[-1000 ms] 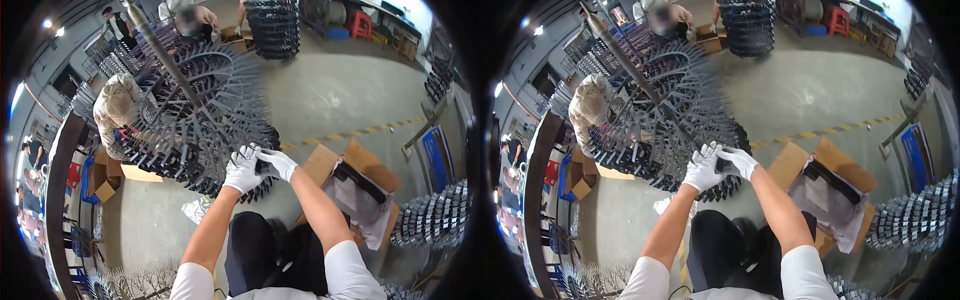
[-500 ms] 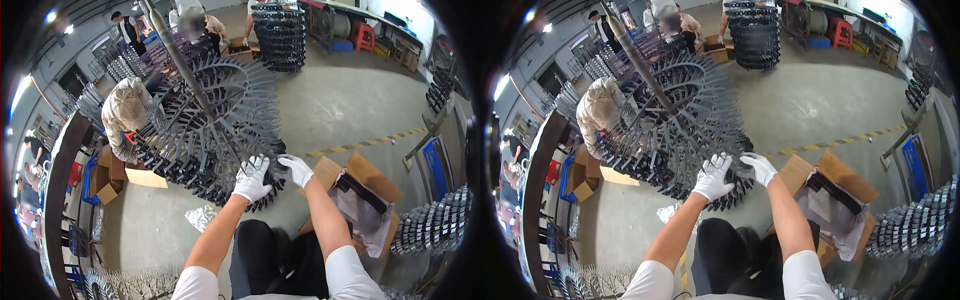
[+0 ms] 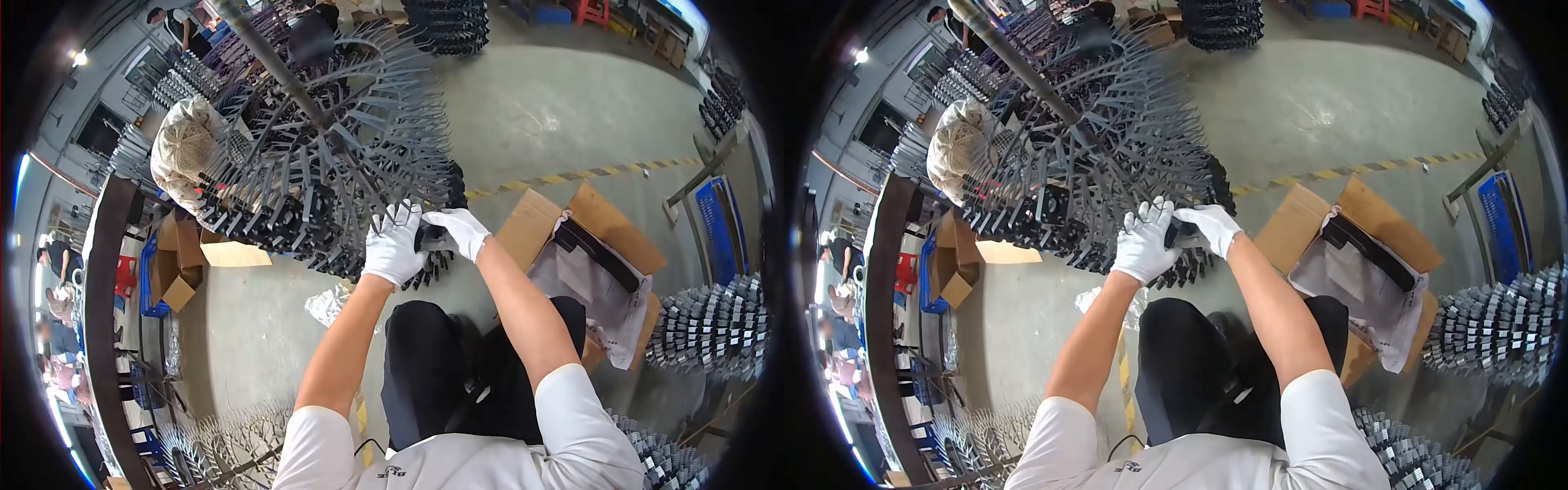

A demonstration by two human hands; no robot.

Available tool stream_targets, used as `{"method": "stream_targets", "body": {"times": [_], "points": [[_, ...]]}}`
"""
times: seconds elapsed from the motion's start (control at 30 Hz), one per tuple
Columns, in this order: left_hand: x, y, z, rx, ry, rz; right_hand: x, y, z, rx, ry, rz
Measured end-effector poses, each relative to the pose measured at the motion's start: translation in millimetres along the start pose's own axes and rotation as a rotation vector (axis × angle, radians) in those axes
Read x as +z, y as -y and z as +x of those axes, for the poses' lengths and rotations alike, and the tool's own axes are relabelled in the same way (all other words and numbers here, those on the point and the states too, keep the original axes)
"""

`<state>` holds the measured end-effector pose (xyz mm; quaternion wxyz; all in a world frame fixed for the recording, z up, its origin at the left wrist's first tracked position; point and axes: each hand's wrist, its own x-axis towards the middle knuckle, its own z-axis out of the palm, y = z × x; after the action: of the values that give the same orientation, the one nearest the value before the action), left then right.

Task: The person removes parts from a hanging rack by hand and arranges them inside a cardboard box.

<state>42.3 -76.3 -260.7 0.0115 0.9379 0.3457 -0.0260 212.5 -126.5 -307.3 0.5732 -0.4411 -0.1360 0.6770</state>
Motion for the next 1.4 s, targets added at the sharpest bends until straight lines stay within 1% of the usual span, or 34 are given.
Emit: {"method": "stream_targets", "body": {"times": [0.03,0.07,0.13,0.17,0.2,0.27,0.3,0.33,0.43,0.53,0.6,0.63,0.73,0.87,0.93,1.0,1.07,1.13,1.2,1.27,1.4], "points": [[2.3,-1.9,-0.2,-0.003,-0.036,0.0,-2.8,1.9,5.1,-0.016,-0.06,-0.098],[2.5,-2.7,-1.7,-0.011,-0.035,0.007,-10.5,4.4,-0.2,-0.023,-0.038,0.039],[1.5,-1.3,-1.2,-0.008,-0.023,0.021,-26.9,5.9,-1.8,-0.057,-0.082,0.154],[8.7,2.7,0.2,0.015,-0.054,0.013,-28.5,2.0,-7.8,-0.125,-0.109,0.11],[5.6,3.5,-2.2,0.028,-0.053,-0.003,-38.4,-19.3,1.9,-0.208,-0.01,0.09],[-5.6,4.6,-4.7,0.055,-0.055,-0.035,-6.7,-30.1,-14.9,-0.119,-0.057,0.086],[-32.7,-1.9,-11.1,0.022,0.022,-0.108,4.1,-40.8,-14.6,-0.145,-0.067,0.139],[-24.0,5.3,-12.6,0.034,0.003,-0.063,13.1,-49.6,-13.7,-0.171,-0.078,0.193],[-13.4,17.5,-25.3,0.057,0.063,0.034,30.9,-58.5,-8.6,-0.207,-0.032,0.263],[-4.5,23.0,-22.9,0.092,0.019,-0.01,31.8,-57.6,-2.4,-0.206,-0.036,0.258],[-4.5,21.8,-21.4,0.097,0.014,0.008,29.7,-52.0,-1.9,-0.136,-0.034,0.219],[-4.7,20.7,-21.5,0.098,0.015,0.016,30.5,-50.0,-2.5,-0.134,-0.073,0.184],[-7.6,15.8,-24.1,0.082,0.021,0.02,24.1,-46.8,-6.3,-0.152,-0.09,0.129],[-2.5,16.7,-22.8,0.084,0.002,0.027,14.8,-52.5,-21.7,-0.194,-0.152,0.279],[-9.6,16.3,-25.9,0.093,0.009,-0.018,27.1,-72.0,-12.4,-0.155,-0.122,0.23],[-11.0,18.5,-29.5,0.099,-0.003,-0.066,44.5,-76.0,-13.9,-0.142,-0.081,0.267],[-0.8,26.6,-39.9,0.042,0.021,-0.001,49.0,-86.4,-1.3,-0.174,-0.037,0.282],[2.2,34.1,-45.7,0.034,0.053,-0.042,53.6,-84.3,-7.1,-0.171,-0.058,0.328],[4.7,35.0,-45.1,0.049,0.038,-0.014,53.9,-81.3,-9.7,-0.151,-0.067,0.345],[7.8,34.6,-42.4,0.054,0.02,-0.016,56.8,-79.4,-4.4,-0.149,-0.059,0.241],[8.1,34.0,-41.8,0.055,0.009,-0.02,55.8,-75.5,-2.8,-0.118,-0.122,0.228]]}}
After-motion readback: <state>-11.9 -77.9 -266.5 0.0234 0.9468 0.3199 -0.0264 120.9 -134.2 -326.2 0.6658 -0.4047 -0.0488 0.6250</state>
